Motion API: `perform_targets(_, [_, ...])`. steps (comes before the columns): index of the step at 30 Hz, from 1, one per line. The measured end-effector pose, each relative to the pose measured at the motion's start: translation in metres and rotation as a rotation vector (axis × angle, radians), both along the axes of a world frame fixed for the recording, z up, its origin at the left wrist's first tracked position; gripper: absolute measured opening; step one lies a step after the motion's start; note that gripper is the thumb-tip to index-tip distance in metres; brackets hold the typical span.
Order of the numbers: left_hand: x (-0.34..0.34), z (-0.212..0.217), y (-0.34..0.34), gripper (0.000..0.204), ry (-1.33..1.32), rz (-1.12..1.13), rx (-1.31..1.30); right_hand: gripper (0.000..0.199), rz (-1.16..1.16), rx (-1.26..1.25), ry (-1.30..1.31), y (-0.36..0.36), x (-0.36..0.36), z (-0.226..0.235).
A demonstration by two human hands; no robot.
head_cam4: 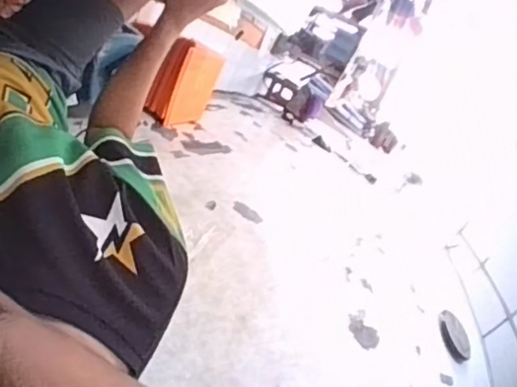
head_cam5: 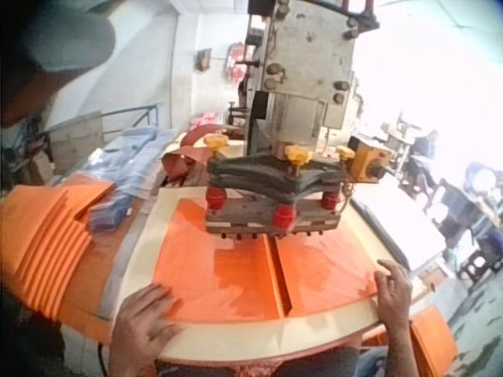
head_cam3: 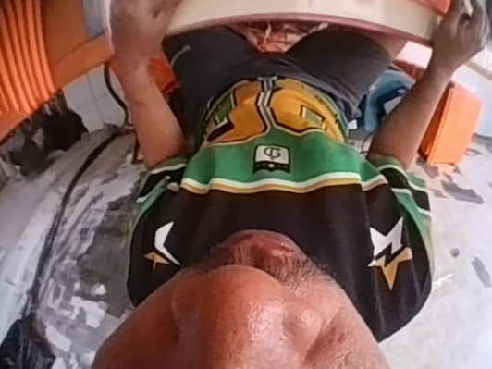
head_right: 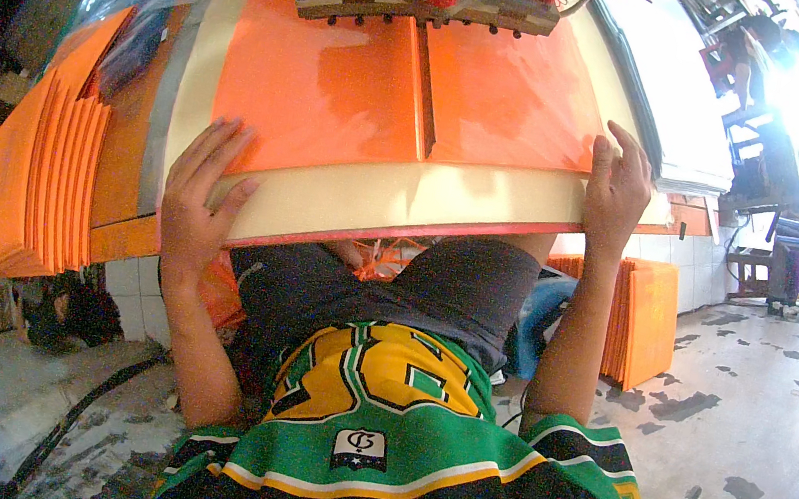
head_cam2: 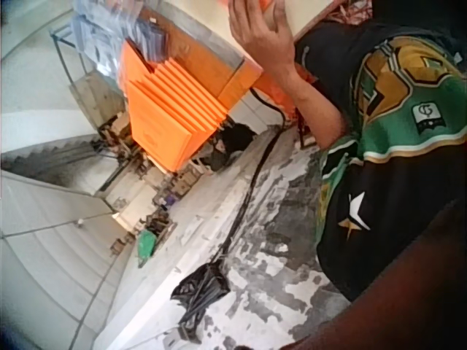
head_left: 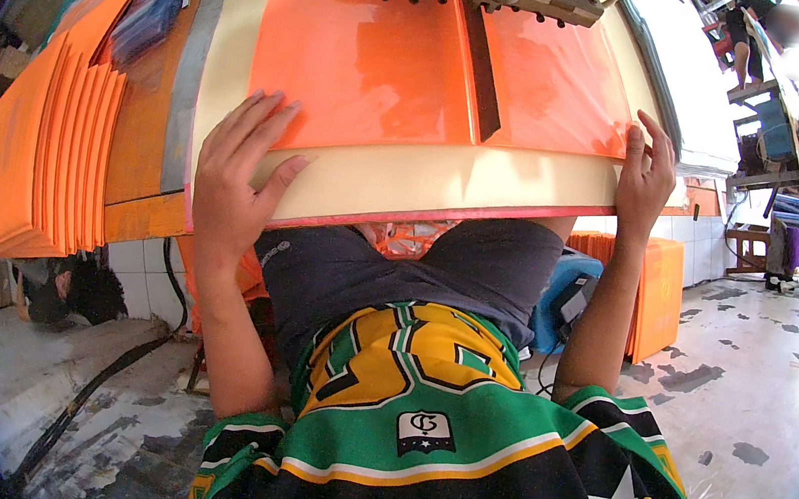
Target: The person assembles plastic book covers by placing orange plastic sheets and white paper inserts onto a heat-sealing machine and pressing the pedal to seal them together.
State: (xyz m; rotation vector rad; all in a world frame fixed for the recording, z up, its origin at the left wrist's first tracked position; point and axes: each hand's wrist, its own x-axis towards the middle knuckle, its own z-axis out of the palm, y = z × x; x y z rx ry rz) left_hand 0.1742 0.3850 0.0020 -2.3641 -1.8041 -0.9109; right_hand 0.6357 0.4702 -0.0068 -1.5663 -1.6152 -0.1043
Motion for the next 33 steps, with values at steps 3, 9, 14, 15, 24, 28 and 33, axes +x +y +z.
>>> perform_targets(3, [0.000, 0.001, -0.002, 0.049, 0.003, 0.013, -0.017, 0.038, -0.005, -0.014, 0.013, -0.002, -0.004, 0.003])
perform_targets(9, [0.000, 0.001, -0.001, 0.049, -0.019, 0.007, -0.015, 0.037, -0.035, 0.000, -0.010, 0.000, -0.002, 0.001])
perform_targets(14, [0.000, 0.002, -0.001, 0.049, -0.014, 0.013, -0.013, 0.036, -0.037, -0.050, 0.037, 0.000, -0.003, 0.002])
perform_targets(15, [0.000, 0.001, 0.000, 0.050, -0.020, 0.009, -0.010, 0.036, -0.034, -0.047, 0.043, 0.000, -0.002, 0.002])
perform_targets(24, [-0.005, 0.001, -0.005, 0.049, -0.022, 0.009, -0.050, 0.031, -0.018, 0.068, 0.100, -0.001, -0.003, -0.002])
perform_targets(28, [-0.003, 0.001, -0.004, 0.052, -0.033, 0.030, -0.100, 0.031, 0.007, 0.083, 0.272, -0.005, 0.003, 0.006])
perform_targets(33, [-0.001, 0.003, -0.005, 0.051, -0.018, 0.035, -0.090, 0.033, -0.078, 0.093, 0.132, 0.001, 0.029, 0.037])
